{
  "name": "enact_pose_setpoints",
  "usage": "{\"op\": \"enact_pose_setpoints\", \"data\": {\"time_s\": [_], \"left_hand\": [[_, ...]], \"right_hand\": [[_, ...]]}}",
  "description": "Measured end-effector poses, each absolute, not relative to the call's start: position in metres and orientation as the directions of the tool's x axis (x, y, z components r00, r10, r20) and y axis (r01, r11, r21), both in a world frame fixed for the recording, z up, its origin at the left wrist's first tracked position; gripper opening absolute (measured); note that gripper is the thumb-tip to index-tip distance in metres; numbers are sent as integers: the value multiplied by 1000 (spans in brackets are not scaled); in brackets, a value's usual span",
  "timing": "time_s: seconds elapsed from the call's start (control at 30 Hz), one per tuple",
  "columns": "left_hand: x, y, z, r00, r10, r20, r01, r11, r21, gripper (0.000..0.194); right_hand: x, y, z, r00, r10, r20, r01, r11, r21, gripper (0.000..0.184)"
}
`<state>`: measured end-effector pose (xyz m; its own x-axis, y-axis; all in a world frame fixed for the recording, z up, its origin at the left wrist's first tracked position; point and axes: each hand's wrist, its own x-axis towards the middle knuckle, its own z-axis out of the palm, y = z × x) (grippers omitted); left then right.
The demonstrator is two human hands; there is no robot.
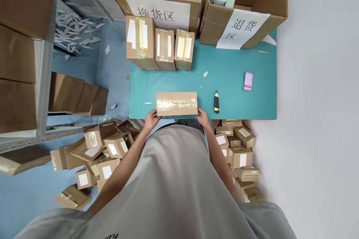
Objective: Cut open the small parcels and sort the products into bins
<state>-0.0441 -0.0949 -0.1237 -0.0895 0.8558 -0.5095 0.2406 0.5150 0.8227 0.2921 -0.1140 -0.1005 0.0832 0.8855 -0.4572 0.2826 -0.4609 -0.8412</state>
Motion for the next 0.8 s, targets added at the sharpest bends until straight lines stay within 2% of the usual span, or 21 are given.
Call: {"op": "enact_pose_setpoints", "data": {"time_s": [0.13, 0.23, 0.4, 0.6, 0.73, 0.8], "left_hand": [[-47, -84, -108, -40, 877, -480, 191, 478, 857, 54], [-53, -73, -97, -30, 884, -466, 149, 465, 873, 60], [-55, -61, -92, -99, 909, -404, 245, 416, 876, 62], [-47, -61, -108, -139, 831, -539, 206, 556, 805, 58], [-49, -66, -121, -159, 818, -553, 153, 574, 805, 57], [-52, -71, -126, -160, 811, -562, 157, 583, 797, 56]], "right_hand": [[301, -107, -92, 89, 874, -478, 281, -482, -830, 55], [311, -101, -84, 85, 900, -427, 250, -434, -866, 56], [313, -91, -80, 93, 919, -382, 230, -393, -890, 63], [298, -90, -96, 91, 890, -446, 235, -455, -859, 63], [299, -102, -108, 168, 837, -521, 173, -545, -821, 66], [302, -108, -112, 210, 808, -551, 177, -586, -791, 62]]}}
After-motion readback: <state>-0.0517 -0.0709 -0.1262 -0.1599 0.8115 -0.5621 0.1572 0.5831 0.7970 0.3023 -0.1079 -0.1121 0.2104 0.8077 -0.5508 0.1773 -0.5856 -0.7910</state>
